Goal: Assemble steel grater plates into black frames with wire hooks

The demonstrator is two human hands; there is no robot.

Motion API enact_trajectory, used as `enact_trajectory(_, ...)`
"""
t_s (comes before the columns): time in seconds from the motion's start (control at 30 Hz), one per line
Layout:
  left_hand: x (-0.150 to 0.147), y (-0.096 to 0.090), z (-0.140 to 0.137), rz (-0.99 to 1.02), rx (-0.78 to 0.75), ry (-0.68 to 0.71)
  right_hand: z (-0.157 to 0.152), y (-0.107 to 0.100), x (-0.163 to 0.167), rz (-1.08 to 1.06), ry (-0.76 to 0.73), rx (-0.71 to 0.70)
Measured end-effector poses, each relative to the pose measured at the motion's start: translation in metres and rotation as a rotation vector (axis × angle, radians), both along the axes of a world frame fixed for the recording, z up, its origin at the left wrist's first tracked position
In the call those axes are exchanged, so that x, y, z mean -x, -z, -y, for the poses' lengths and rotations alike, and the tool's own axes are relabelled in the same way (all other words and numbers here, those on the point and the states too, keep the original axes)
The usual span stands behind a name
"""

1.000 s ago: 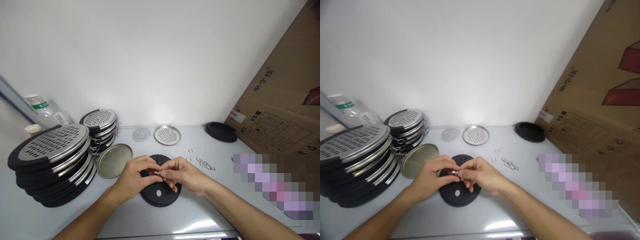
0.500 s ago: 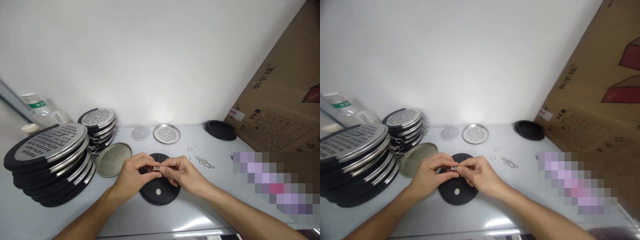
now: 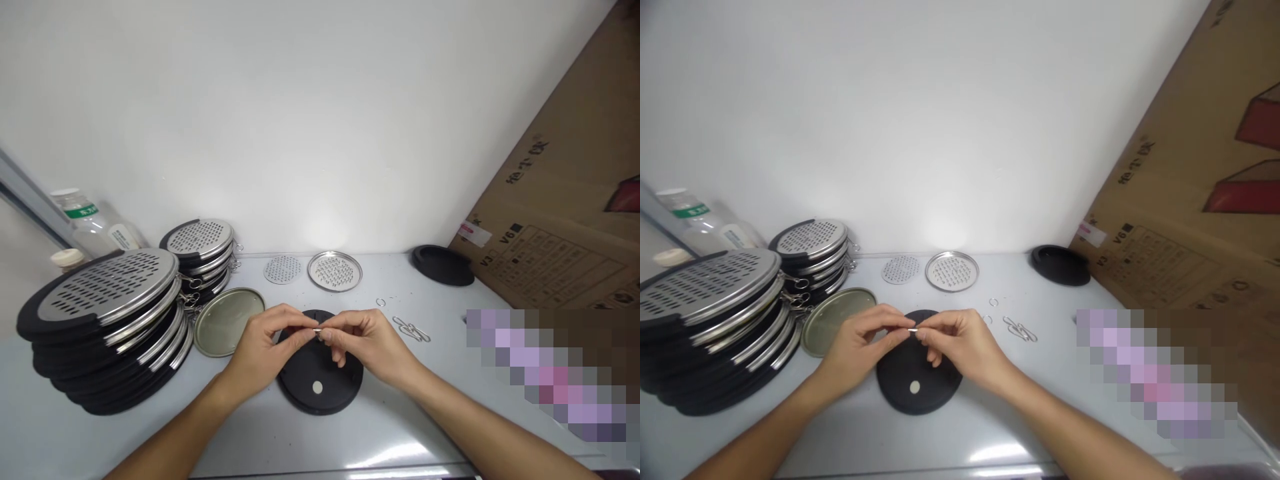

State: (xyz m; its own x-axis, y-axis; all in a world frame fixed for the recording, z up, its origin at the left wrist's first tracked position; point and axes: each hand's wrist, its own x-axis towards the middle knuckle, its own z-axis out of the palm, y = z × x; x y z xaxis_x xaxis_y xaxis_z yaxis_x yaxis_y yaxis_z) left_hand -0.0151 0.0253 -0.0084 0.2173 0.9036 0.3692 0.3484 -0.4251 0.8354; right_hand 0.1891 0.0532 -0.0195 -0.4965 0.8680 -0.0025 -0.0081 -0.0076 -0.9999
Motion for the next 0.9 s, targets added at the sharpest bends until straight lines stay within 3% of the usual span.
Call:
enact_trajectory(0.13, -0.002, 0.002, 0.001, -0.009, -0.053, -0.009, -0.002, -0.003, 0.003, -0.081, -0.030, 0.067)
enact_trajectory(0.27, -0.005, 0.001, 0.003, -0.005, -0.174, 0.003, 0.001, -0.009, 0.006, -0.259, -0.179, 0.322)
enact_trajectory(0.37, -0.008, -0.003, 0.006, -0.005, -0.246, 0.075, 0.001, -0.010, 0.006, -0.298, -0.266, 0.404)
enact_trajectory(0.5, -0.009, -0.009, 0.003, -0.026, -0.079, 0.105, -0.007, -0.007, 0.000, -0.229, -0.238, 0.382)
enact_trajectory(0.63, -0.007, -0.010, -0.016, -0.020, 0.047, 0.067, -0.018, -0.004, -0.007, -0.098, -0.081, 0.209)
enact_trajectory(0.9, -0.013, 0.000, -0.043, -0.061, 0.047, -0.005, -0.027, 0.011, -0.004, 0.112, 0.168, -0.229)
